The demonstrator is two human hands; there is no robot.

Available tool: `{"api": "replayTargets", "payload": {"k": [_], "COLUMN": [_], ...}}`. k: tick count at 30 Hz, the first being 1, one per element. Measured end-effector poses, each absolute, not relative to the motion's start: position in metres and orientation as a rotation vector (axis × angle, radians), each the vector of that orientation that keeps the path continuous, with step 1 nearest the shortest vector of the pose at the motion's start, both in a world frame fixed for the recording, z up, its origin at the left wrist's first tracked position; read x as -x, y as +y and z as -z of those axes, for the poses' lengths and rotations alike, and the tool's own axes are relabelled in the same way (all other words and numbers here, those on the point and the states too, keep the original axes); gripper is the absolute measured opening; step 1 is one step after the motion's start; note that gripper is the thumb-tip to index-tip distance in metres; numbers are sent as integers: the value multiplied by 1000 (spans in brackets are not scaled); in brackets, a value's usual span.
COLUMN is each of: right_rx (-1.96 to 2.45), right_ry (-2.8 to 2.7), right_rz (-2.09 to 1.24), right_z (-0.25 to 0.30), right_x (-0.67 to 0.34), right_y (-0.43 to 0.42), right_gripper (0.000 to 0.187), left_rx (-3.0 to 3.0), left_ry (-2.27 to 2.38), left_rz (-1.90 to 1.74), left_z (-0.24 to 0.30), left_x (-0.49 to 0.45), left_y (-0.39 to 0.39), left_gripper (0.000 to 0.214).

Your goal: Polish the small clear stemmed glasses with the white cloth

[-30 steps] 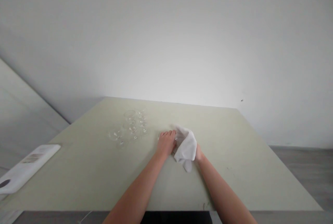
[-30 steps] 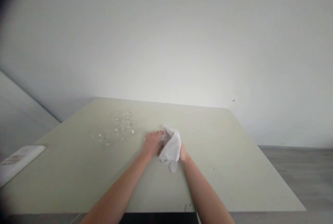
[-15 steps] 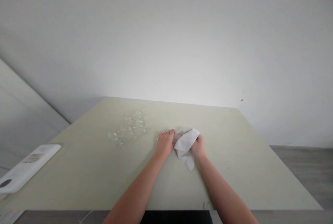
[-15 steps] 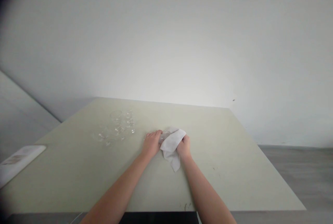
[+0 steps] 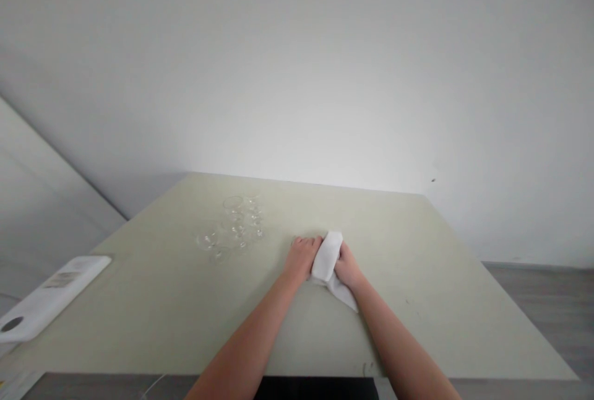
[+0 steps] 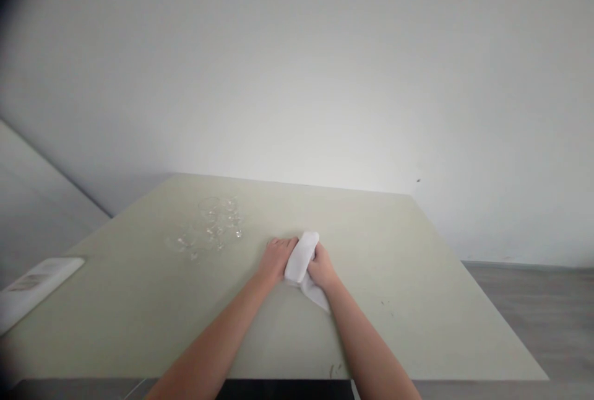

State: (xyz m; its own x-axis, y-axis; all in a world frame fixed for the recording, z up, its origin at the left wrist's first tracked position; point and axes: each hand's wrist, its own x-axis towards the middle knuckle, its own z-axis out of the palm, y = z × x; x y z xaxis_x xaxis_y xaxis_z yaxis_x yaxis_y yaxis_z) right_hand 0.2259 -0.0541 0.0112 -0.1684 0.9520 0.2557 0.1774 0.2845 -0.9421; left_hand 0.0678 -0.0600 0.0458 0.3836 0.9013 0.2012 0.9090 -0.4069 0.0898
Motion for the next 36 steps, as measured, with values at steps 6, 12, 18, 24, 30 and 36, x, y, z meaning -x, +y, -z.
{"api": "replayTargets", "payload": {"k": [6,12,18,24,30,36], "right_rx": [1001,1158,941,1106,896,992], "right_ry": [-1938,-1595,-1961,-1505,-1931,-1663], "right_rz": [-595,-788,-532,-868,-568,-655], "right_z": [-11,-8,-16,-12,-17,-14], "right_x": [-225,-226,-231,-220,-232,-218], "right_y": [-61,-55,-60,-54,-58,-59], "right_gripper": [47,27,41,22,38,32], "left_rx": [2572,2580,2595,2490,2602,2503], "left_ry": [-1815,-1693,-1860,-1684,-1720,-1647], "left_rz": [351,360,264,384,357,465], "left_z": [-49,-48,-44,-47,-42,-42], "left_x": [-60,-68,-68,-70,-67,-62], "left_y": [-58,-61,-60,-63,-58,-57], "left_gripper": [20,23,27,24,24,23]}}
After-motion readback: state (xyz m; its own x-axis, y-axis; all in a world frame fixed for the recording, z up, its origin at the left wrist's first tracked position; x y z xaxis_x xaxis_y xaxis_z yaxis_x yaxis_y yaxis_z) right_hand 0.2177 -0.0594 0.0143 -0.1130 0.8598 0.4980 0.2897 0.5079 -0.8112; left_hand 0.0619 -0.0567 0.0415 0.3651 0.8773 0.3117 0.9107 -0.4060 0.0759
